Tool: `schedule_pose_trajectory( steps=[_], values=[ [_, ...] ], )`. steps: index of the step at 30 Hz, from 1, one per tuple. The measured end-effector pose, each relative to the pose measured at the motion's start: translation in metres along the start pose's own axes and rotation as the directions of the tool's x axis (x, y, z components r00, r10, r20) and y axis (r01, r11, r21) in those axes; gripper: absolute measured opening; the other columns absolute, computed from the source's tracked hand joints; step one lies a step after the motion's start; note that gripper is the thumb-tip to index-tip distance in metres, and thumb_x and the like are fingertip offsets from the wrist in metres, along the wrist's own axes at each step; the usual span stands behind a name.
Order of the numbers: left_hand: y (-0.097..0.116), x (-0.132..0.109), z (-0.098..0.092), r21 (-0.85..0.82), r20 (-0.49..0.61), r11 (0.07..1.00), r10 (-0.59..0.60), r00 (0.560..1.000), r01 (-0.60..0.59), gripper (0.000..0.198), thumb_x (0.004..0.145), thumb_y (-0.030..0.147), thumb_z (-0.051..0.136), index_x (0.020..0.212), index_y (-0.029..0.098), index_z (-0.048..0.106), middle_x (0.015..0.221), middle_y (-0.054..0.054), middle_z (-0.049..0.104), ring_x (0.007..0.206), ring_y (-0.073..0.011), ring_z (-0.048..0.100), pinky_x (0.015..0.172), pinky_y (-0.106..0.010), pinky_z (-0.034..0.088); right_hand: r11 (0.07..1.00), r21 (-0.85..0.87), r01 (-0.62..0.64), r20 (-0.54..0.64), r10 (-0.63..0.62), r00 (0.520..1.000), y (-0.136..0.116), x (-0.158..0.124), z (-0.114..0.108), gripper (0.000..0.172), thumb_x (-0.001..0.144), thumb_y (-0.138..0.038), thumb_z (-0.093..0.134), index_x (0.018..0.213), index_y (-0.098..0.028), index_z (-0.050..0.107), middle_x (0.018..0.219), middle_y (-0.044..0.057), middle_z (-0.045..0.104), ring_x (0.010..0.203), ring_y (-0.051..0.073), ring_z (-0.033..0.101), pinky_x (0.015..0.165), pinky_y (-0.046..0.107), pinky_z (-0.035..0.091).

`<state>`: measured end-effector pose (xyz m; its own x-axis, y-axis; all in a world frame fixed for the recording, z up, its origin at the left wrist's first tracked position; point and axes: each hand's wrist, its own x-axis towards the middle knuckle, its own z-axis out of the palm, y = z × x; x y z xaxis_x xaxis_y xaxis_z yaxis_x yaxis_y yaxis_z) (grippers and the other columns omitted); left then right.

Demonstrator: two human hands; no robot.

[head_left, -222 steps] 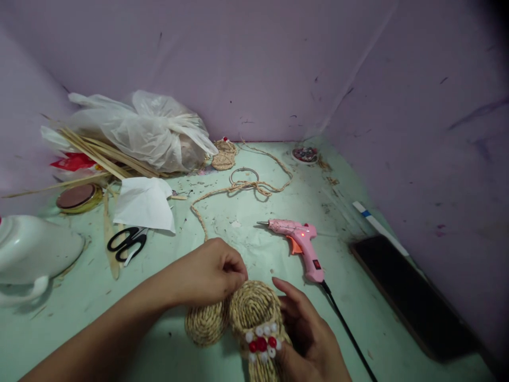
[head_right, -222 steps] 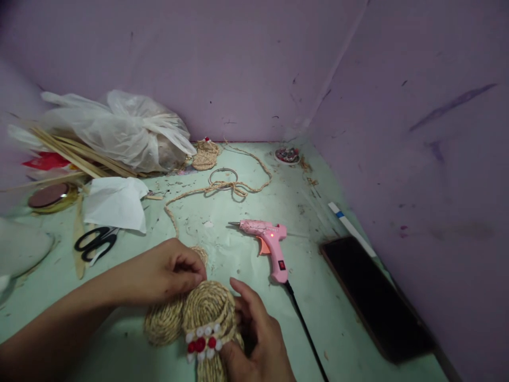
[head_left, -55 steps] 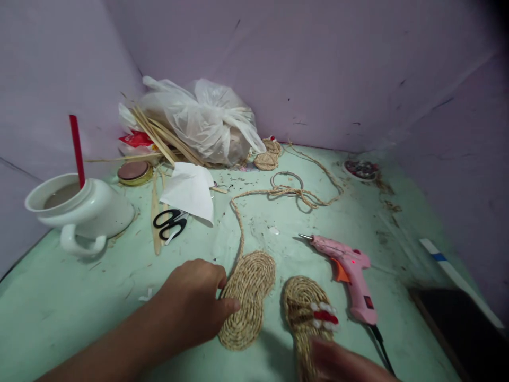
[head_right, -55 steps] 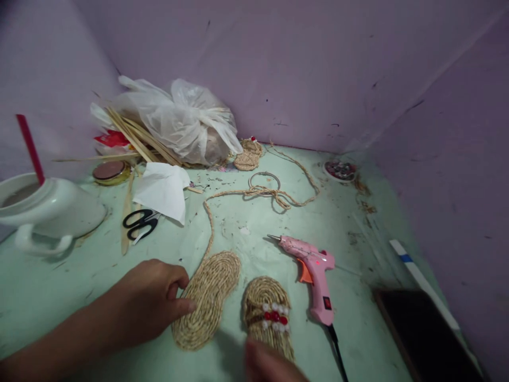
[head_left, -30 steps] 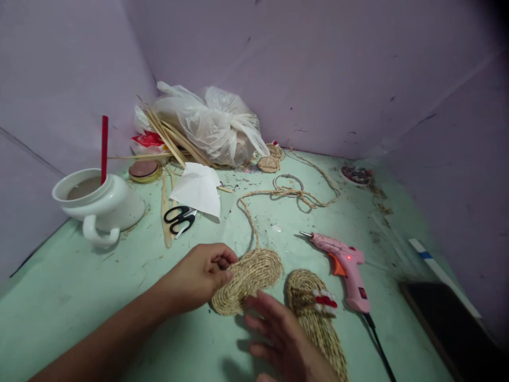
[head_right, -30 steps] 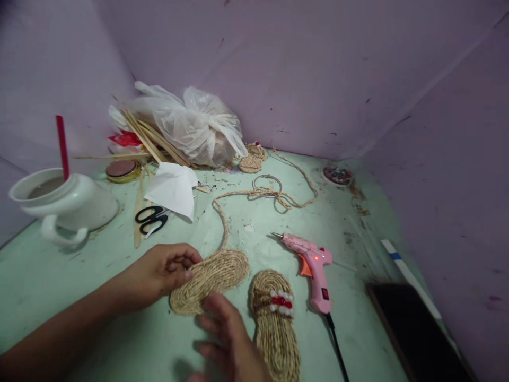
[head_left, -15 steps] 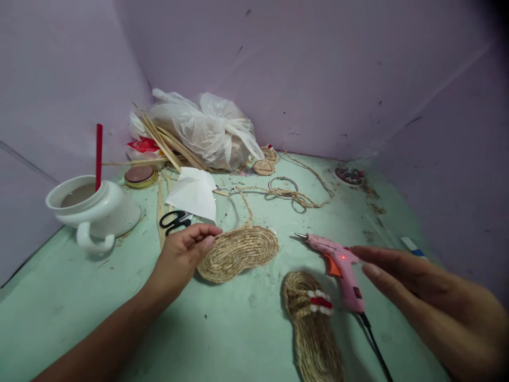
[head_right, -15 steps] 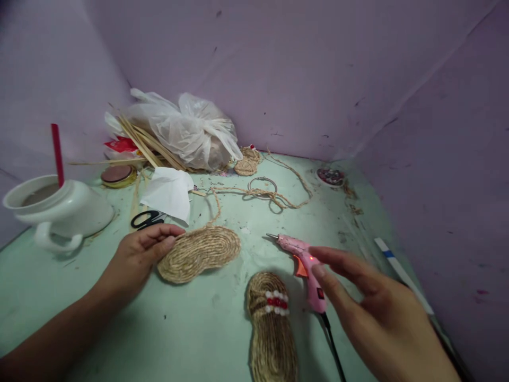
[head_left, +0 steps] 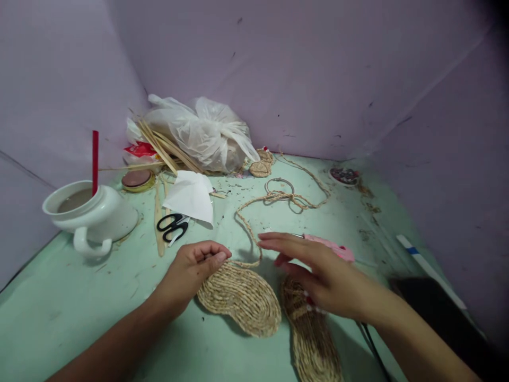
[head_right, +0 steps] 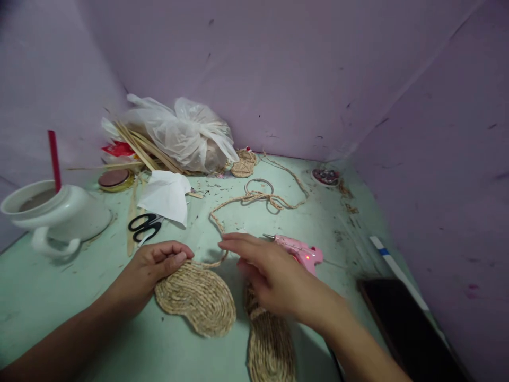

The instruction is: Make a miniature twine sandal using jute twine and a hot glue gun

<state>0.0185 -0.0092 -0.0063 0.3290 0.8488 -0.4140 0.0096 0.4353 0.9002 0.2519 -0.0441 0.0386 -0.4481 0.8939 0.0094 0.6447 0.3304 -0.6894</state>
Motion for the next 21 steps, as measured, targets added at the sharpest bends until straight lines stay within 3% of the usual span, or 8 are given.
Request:
schedule_pose_trajectory(
  steps=[3,5,8,11,14,18,21],
  values=[
    [-0.001,0.0,-0.001,-0.103,0.044,0.994,-0.029,0.999,0.034,0.027,0.062,0.039,0.077,0.073,0.015,0.067,0.061,0.0,0.065,0.056,-0.0113,0.057,0.054,-0.021,0.043,0.999,-0.006,0.054,0.236,-0.051,0.97,0.007,0.021,0.002,0.052,0.081,-0.004,0.043,0.13,-0.021,0.048,0.129,0.006,0.058,0.11,0.017,0.058,0.091,0.03,0.048],
    [-0.001,0.001,-0.001,-0.154,0.065,0.985,-0.066,0.996,0.076,0.03,0.059,0.038,0.079,0.073,0.015,0.067,0.06,0.0,0.065,0.054,-0.0113,0.057,0.053,-0.021,0.043,0.995,-0.047,0.088,0.304,-0.07,0.95,0.011,0.031,0.0,0.046,0.081,-0.004,0.046,0.124,-0.019,0.055,0.116,0.006,0.065,0.103,0.018,0.061,0.088,0.03,0.048],
    [-0.003,0.002,-0.001,-0.182,0.109,0.974,-0.117,0.987,0.135,0.033,0.051,0.036,0.084,0.071,0.015,0.068,0.059,-0.001,0.066,0.053,-0.0113,0.058,0.053,-0.021,0.043,0.975,-0.113,0.189,0.223,-0.16,0.962,0.013,0.044,-0.006,0.035,0.084,-0.005,0.045,0.111,-0.016,0.063,0.106,0.008,0.066,0.095,0.017,0.061,0.083,0.029,0.048],
    [-0.005,0.002,-0.001,-0.151,0.168,0.976,-0.131,0.977,0.157,0.032,0.048,0.031,0.085,0.07,0.014,0.07,0.062,-0.003,0.069,0.055,-0.0118,0.059,0.056,-0.021,0.044,0.929,-0.263,0.262,0.091,-0.246,0.965,0.011,0.055,-0.007,0.033,0.087,-0.005,0.042,0.111,-0.015,0.062,0.111,0.01,0.063,0.099,0.018,0.06,0.084,0.029,0.047],
    [-0.005,0.0,0.001,-0.044,0.178,0.988,-0.135,0.975,0.145,0.028,0.051,0.029,0.082,0.071,0.012,0.072,0.062,-0.003,0.068,0.055,-0.0111,0.058,0.055,-0.02,0.042,0.848,-0.45,0.279,0.145,-0.239,0.96,0.009,0.066,0.002,0.035,0.084,-0.003,0.043,0.111,-0.017,0.062,0.117,0.009,0.061,0.099,0.019,0.061,0.08,0.028,0.048],
    [-0.003,0.0,0.003,0.011,0.071,0.994,-0.111,0.991,0.111,0.025,0.053,0.03,0.08,0.069,0.012,0.072,0.057,-0.001,0.066,0.052,-0.011,0.055,0.052,-0.021,0.041,0.812,-0.517,0.27,0.208,-0.187,0.96,0.006,0.076,0.011,0.045,0.073,-0.002,0.052,0.114,-0.019,0.059,0.122,0.009,0.059,0.078,0.02,0.066,0.059,0.027,0.047],
    [-0.003,0.002,0.002,-0.092,-0.032,0.992,-0.089,0.995,0.086,0.025,0.052,0.03,0.081,0.068,0.014,0.071,0.061,-0.002,0.068,0.056,-0.0122,0.058,0.056,-0.023,0.044,0.804,-0.565,0.188,0.136,-0.134,0.982,0.001,0.067,-0.001,0.05,0.072,-0.003,0.05,0.12,-0.017,0.054,0.124,0.013,0.058,0.08,0.024,0.066,0.056,0.029,0.046]
  ],
)
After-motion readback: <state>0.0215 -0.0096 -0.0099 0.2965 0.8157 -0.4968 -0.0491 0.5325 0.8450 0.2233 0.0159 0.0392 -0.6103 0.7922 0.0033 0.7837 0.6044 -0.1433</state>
